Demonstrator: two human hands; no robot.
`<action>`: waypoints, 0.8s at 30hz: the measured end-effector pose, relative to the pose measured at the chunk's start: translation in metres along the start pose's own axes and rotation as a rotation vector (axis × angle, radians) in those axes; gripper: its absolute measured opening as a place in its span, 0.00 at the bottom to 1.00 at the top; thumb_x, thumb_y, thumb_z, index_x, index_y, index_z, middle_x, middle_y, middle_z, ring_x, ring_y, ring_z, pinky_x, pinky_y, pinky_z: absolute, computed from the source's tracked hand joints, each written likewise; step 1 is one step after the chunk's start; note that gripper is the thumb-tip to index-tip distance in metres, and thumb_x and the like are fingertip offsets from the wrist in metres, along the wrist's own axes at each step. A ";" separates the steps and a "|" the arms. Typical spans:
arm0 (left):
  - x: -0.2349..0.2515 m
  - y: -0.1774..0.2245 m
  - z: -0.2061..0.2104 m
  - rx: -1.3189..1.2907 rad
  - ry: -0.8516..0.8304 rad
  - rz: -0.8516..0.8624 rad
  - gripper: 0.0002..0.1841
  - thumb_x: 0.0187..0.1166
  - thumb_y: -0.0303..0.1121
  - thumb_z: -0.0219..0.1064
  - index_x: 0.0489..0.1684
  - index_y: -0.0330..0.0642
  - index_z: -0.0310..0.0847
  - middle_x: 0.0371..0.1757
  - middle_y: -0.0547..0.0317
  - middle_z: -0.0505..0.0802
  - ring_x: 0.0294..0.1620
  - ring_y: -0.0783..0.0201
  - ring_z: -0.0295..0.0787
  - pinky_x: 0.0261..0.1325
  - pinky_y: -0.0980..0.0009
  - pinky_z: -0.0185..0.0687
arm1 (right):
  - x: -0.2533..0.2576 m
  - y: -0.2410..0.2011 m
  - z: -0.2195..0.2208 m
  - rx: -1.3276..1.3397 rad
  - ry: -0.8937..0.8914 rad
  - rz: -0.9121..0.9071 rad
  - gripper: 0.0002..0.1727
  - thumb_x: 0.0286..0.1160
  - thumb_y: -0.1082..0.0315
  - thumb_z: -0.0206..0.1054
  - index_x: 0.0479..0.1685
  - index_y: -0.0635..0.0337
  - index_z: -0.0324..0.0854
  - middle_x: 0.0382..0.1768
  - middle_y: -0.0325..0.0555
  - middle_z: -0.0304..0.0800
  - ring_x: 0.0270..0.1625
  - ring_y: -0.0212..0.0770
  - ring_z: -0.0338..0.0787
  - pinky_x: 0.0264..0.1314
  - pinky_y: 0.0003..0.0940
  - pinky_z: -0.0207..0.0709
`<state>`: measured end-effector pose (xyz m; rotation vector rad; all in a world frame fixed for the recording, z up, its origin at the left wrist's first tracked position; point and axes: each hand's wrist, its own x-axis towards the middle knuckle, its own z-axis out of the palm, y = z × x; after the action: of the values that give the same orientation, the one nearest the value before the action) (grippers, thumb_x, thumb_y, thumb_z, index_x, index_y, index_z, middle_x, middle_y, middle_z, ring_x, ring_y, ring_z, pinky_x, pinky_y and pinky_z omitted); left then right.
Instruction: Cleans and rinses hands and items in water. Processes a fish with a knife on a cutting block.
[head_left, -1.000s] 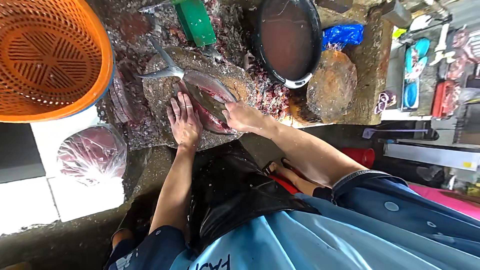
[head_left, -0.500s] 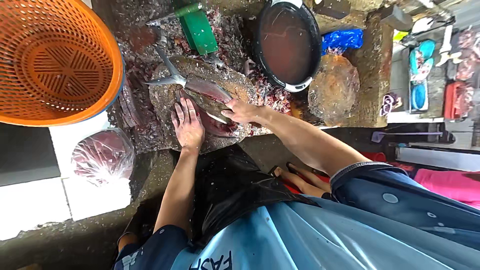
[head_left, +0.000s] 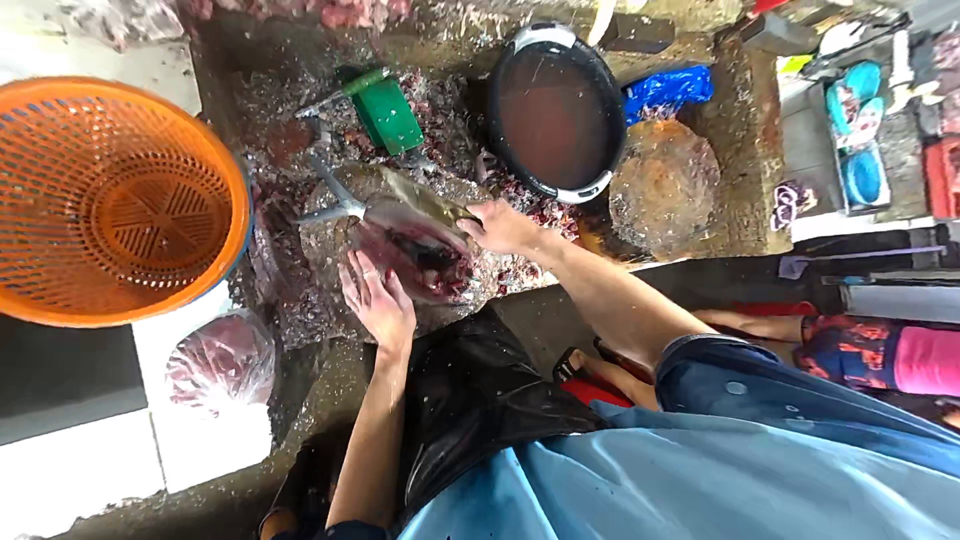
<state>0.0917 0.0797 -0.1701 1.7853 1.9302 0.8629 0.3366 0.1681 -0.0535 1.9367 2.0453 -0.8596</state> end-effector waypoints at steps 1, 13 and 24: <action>0.000 0.011 -0.001 -0.040 0.024 -0.001 0.30 0.92 0.44 0.48 0.94 0.47 0.58 0.94 0.57 0.63 0.97 0.52 0.47 0.96 0.47 0.42 | 0.009 0.003 -0.008 -0.017 0.085 0.085 0.26 0.90 0.45 0.50 0.61 0.55 0.84 0.49 0.56 0.92 0.55 0.59 0.92 0.54 0.63 0.84; 0.041 0.143 0.041 -0.164 -0.087 0.151 0.29 0.86 0.38 0.59 0.85 0.34 0.67 0.80 0.43 0.82 0.84 0.48 0.74 0.88 0.52 0.65 | 0.083 0.125 -0.004 0.130 0.411 -0.196 0.21 0.83 0.57 0.63 0.73 0.42 0.84 0.67 0.43 0.91 0.73 0.47 0.86 0.80 0.57 0.73; 0.158 0.315 0.260 0.472 -0.982 0.471 0.22 0.73 0.45 0.70 0.60 0.41 0.86 0.62 0.39 0.91 0.67 0.36 0.86 0.62 0.31 0.80 | 0.051 0.294 -0.017 0.323 0.341 0.545 0.29 0.67 0.55 0.71 0.71 0.50 0.82 0.63 0.59 0.89 0.67 0.63 0.87 0.62 0.69 0.80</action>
<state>0.4770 0.2857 -0.1357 2.3288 1.1073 -0.4066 0.6167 0.2130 -0.1463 2.7929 1.4363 -0.7974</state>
